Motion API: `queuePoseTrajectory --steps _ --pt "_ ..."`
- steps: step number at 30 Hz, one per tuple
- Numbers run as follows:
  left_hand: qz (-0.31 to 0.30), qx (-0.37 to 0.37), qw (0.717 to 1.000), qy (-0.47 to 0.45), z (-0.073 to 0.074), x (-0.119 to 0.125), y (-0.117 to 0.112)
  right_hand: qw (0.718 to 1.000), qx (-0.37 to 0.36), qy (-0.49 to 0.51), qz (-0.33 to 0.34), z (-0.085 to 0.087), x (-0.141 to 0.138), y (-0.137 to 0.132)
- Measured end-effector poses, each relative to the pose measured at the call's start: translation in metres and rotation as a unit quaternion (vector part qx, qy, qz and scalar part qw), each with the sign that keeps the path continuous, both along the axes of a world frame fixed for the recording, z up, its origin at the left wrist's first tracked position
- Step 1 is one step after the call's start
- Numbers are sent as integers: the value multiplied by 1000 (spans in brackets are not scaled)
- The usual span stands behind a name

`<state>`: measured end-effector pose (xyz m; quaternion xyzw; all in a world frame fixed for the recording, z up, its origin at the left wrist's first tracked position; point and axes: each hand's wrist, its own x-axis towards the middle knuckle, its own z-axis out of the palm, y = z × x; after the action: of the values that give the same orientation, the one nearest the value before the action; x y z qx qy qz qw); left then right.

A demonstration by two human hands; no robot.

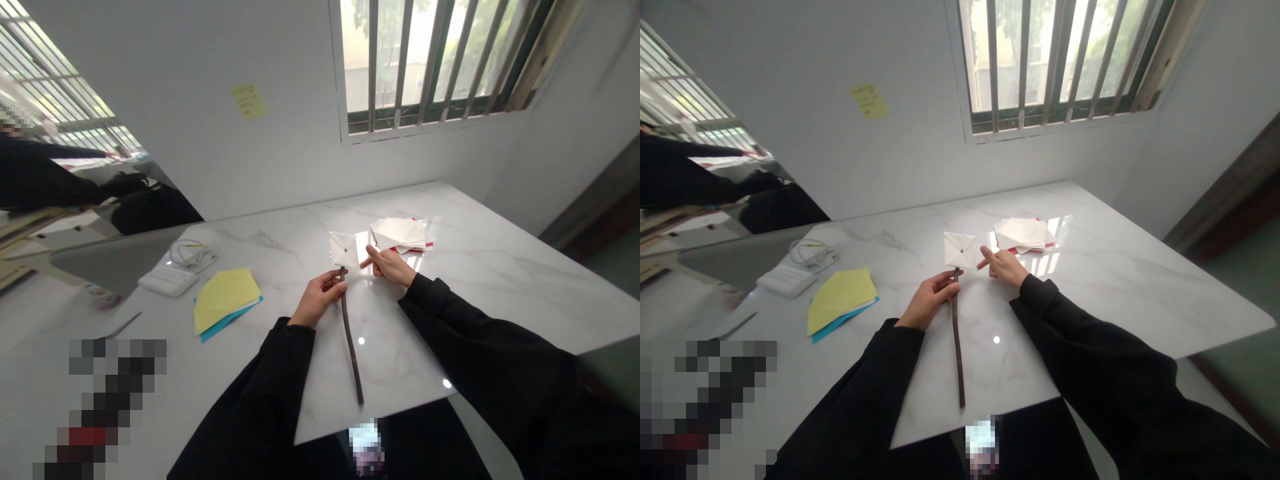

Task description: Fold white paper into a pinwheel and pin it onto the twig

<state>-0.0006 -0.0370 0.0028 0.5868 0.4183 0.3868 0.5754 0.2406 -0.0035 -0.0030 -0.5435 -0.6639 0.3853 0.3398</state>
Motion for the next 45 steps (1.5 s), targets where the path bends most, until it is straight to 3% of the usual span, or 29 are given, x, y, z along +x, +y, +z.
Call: queuePoseTrajectory --steps 2,9,15,26,33,37,45 --pt "7 -3 1000 -6 -2 0 1 1000 -8 0 6 -2 -1 1" --pt "8 -1 1000 -10 -7 -1 4 990 97 -26 -102 0 5 2" --pt "1 5 1000 -3 -2 1 2 994 66 -64 -63 -2 6 4" --pt "-2 14 1000 10 -3 -1 2 986 110 -74 -100 -1 6 3" --pt "4 17 1000 9 -5 -1 3 999 -11 -22 -30 -4 6 7" --pt "-1 20 1000 12 -3 -1 2 996 16 -43 -74 -8 11 12" --pt "-10 12 1000 6 0 0 1 992 78 -26 -95 -3 4 3"
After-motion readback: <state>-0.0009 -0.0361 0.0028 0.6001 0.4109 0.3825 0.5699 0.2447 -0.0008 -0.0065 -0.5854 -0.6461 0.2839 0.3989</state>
